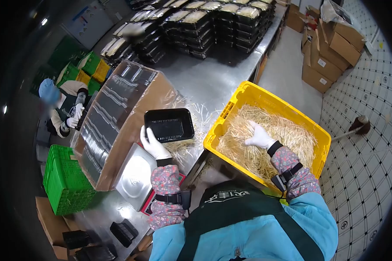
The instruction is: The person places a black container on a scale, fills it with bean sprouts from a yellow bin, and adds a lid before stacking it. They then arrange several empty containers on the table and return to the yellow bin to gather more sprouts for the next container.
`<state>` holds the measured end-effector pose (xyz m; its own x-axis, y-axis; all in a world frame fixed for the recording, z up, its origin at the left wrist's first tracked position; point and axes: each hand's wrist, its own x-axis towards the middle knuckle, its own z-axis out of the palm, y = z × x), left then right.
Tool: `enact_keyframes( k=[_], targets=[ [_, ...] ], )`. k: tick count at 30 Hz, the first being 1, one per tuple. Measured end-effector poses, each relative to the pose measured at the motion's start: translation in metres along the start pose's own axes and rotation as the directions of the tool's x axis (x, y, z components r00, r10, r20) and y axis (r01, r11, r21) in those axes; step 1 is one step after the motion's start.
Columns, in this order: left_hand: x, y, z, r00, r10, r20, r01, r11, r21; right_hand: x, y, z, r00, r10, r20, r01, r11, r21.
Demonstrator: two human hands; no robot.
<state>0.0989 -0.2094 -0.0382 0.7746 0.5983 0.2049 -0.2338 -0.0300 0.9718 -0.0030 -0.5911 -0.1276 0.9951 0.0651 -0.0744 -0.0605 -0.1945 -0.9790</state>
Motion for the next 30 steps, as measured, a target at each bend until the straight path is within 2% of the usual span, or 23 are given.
enact_keyframes(
  k=[1,3,4,5,7,8,9,12,13,15,16,17,19,22,23,24,25,26,27,28,30],
  targets=[
    [-0.007,0.02,0.006,0.995,0.099,0.026,-0.1,0.993,0.06,0.009,-0.03,0.003,0.999,0.028,0.042,-0.018,0.975,-0.223],
    [-0.011,0.033,0.011,0.905,0.403,0.134,-0.425,0.874,0.236,0.023,-0.116,0.02,0.991,0.097,0.095,-0.017,0.78,-0.625],
    [-0.018,0.051,0.012,0.838,0.504,0.208,-0.545,0.775,0.319,0.033,-0.123,0.038,0.99,-0.064,0.124,0.134,0.679,-0.722],
    [-0.025,0.067,0.012,0.76,0.583,0.287,-0.648,0.652,0.394,0.046,-0.132,0.058,0.981,-0.101,0.167,0.194,0.603,-0.774],
    [-0.03,0.077,0.003,0.652,0.618,0.44,-0.756,0.483,0.441,0.072,-0.152,0.108,0.948,-0.169,0.271,0.318,0.431,-0.845],
    [-0.034,0.079,-0.005,0.655,0.569,0.498,-0.752,0.427,0.502,0.079,-0.163,0.134,0.902,-0.275,0.334,0.415,0.327,-0.849],
    [-0.036,0.08,-0.016,0.661,0.51,0.55,-0.745,0.365,0.557,0.087,-0.172,0.163,0.873,-0.323,0.366,0.466,0.326,-0.822],
    [-0.023,0.048,-0.066,0.741,0.354,0.57,-0.667,0.48,0.57,0.105,-0.196,0.244,0.75,-0.489,0.446,0.637,0.352,-0.685],
    [-0.014,0.034,-0.088,0.805,0.365,0.468,-0.585,0.621,0.522,0.104,-0.208,0.269,0.732,-0.494,0.469,0.661,0.348,-0.665],
    [-0.003,0.015,-0.132,0.936,0.212,0.282,-0.31,0.876,0.371,0.103,-0.218,0.315,0.624,-0.566,0.539,0.774,0.356,-0.523],
    [0.001,0.011,-0.153,0.973,0.062,0.223,-0.109,0.973,0.202,0.1,-0.225,0.335,0.597,-0.546,0.588,0.8,0.349,-0.488],
    [0.001,0.01,-0.171,0.979,-0.076,0.188,0.074,0.997,0.014,0.103,-0.221,0.357,0.547,-0.54,0.639,0.834,0.288,-0.471],
    [0.007,-0.009,-0.21,0.98,-0.111,0.165,0.106,0.994,0.038,0.106,-0.216,0.395,0.489,-0.452,0.746,0.872,0.235,-0.429],
    [0.012,-0.012,-0.247,0.969,-0.241,0.062,0.188,0.872,0.453,0.106,-0.196,0.434,0.4,-0.414,0.818,0.916,0.141,-0.377],
    [0.018,-0.027,-0.259,0.996,-0.047,0.073,-0.006,0.806,0.592,0.107,-0.191,0.442,0.381,-0.388,0.839,0.923,0.108,-0.369],
    [0.024,-0.014,-0.261,0.972,0.146,0.184,-0.231,0.731,0.642,0.109,-0.177,0.45,0.347,-0.455,0.82,0.935,0.104,-0.338],
    [0.031,0.003,-0.259,0.895,0.321,0.309,-0.445,0.61,0.656,0.103,-0.179,0.452,0.361,-0.488,0.795,0.932,0.189,-0.308],
    [0.034,0.014,-0.256,0.889,0.188,0.417,-0.426,0.672,0.605,0.102,-0.177,0.458,0.384,-0.433,0.816,0.923,0.208,-0.324],
    [0.041,0.007,-0.258,0.806,0.103,0.583,-0.571,0.395,0.719,0.105,-0.175,0.462,0.401,-0.377,0.835,0.914,0.222,-0.338],
    [0.041,0.002,-0.257,0.819,0.088,0.567,-0.554,0.376,0.742,0.109,-0.175,0.461,0.406,-0.337,0.85,0.908,0.254,-0.333],
    [0.042,-0.001,-0.254,0.835,0.075,0.545,-0.535,0.338,0.774,0.122,-0.171,0.453,0.341,-0.359,0.869,0.892,0.417,-0.177]
  ],
)
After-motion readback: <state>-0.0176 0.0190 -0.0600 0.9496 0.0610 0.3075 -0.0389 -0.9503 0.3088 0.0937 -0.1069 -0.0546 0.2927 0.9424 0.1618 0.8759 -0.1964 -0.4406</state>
